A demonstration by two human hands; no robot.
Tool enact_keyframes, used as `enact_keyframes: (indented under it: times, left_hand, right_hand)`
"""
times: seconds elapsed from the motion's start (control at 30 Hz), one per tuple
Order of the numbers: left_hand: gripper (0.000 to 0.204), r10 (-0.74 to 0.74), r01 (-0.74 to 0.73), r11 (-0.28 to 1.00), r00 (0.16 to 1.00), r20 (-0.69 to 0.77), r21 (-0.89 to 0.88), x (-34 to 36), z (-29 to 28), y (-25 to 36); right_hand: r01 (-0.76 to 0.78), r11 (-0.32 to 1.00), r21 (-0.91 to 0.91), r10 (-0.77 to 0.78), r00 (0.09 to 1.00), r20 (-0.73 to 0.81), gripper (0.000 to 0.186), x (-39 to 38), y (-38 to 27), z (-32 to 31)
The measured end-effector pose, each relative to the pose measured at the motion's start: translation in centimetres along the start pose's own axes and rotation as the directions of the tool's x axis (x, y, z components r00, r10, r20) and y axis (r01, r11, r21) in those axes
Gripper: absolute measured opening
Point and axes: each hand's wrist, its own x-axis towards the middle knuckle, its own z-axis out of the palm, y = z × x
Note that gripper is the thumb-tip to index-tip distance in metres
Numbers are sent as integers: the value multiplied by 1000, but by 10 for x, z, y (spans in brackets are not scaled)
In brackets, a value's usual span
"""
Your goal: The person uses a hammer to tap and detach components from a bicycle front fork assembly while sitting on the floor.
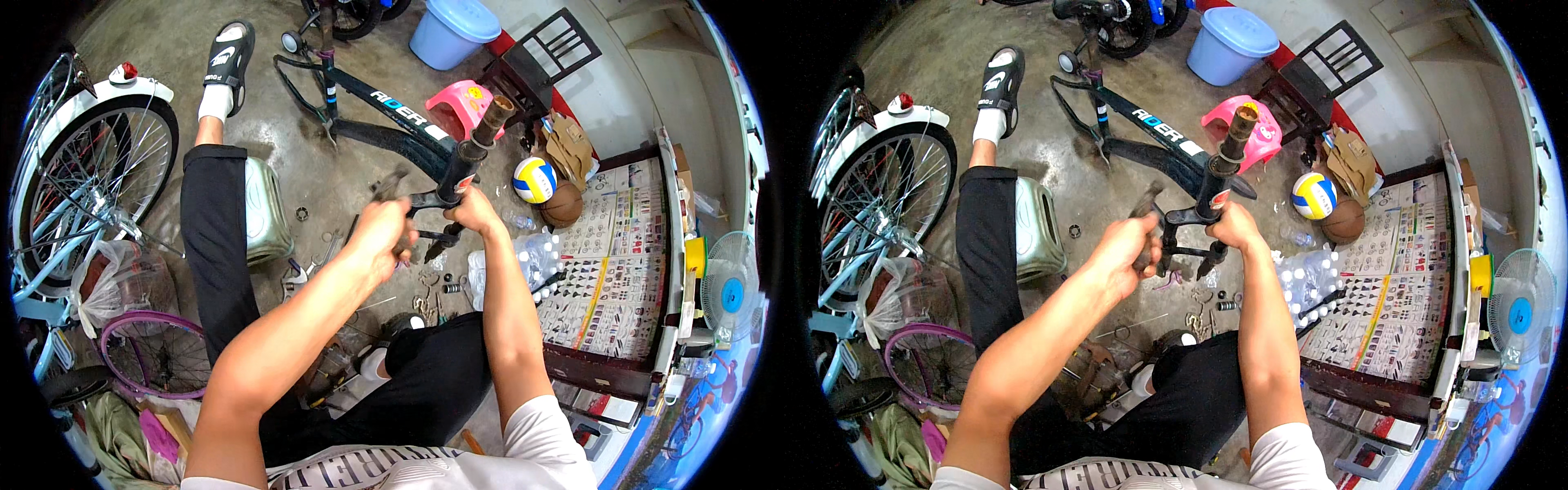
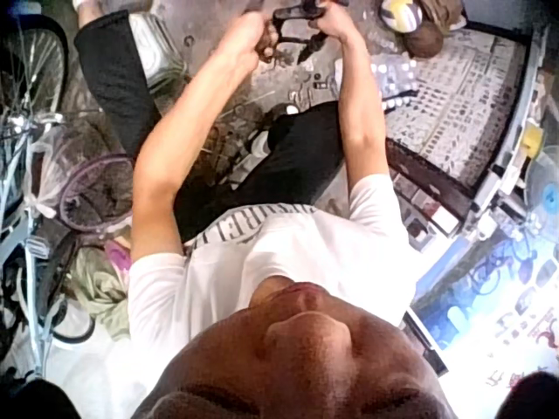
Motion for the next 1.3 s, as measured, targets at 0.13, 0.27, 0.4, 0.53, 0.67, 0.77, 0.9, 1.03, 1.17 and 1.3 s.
enact_keyframes:
  times: [0.13,0.27,0.4,0.53,0.67,0.77,0.9,1.03,1.17,1.3]
  left_hand:
    - [28,275,-377,924,772,573,64,-42,26,46]
    - [28,396,-465,884,799,453,46,-59,6,50]
    - [27,199,-216,967,971,130,133,-31,-40,0]
    - [26,22,-21,993,1000,-5,118,-20,-83,-47]
    - [25,-78,80,991,997,-23,107,-16,-97,-75]
    - [25,-97,98,992,995,-11,82,-13,-103,-88]
    - [26,-70,72,994,997,-30,78,-10,-112,-87]
    - [26,-50,52,994,998,-22,93,-4,-118,-85]
    - [22,9,-4,991,999,-37,133,1,-134,-94]
    - [24,-21,34,973,998,-57,230,6,-148,-122]
  right_hand:
    - [25,999,28,-27,998,59,36,10,36,13]
    - [107,994,-22,-107,994,-11,38,-1,-1,2]
    - [77,993,-93,-89,988,-128,51,-24,-14,-12]
    - [39,991,-128,-59,986,-157,74,-42,-23,-15]
    - [103,985,136,-67,967,-247,81,-60,-17,-10]
    - [41,903,428,145,908,-392,66,-63,-26,-6]
    - [-120,103,987,654,756,24,78,-65,-41,19]
    - [-97,-612,785,544,669,507,117,-32,-58,46]
    - [-201,98,975,867,498,15,114,13,-53,57]
    - [-383,460,801,695,717,-57,96,88,60,98]
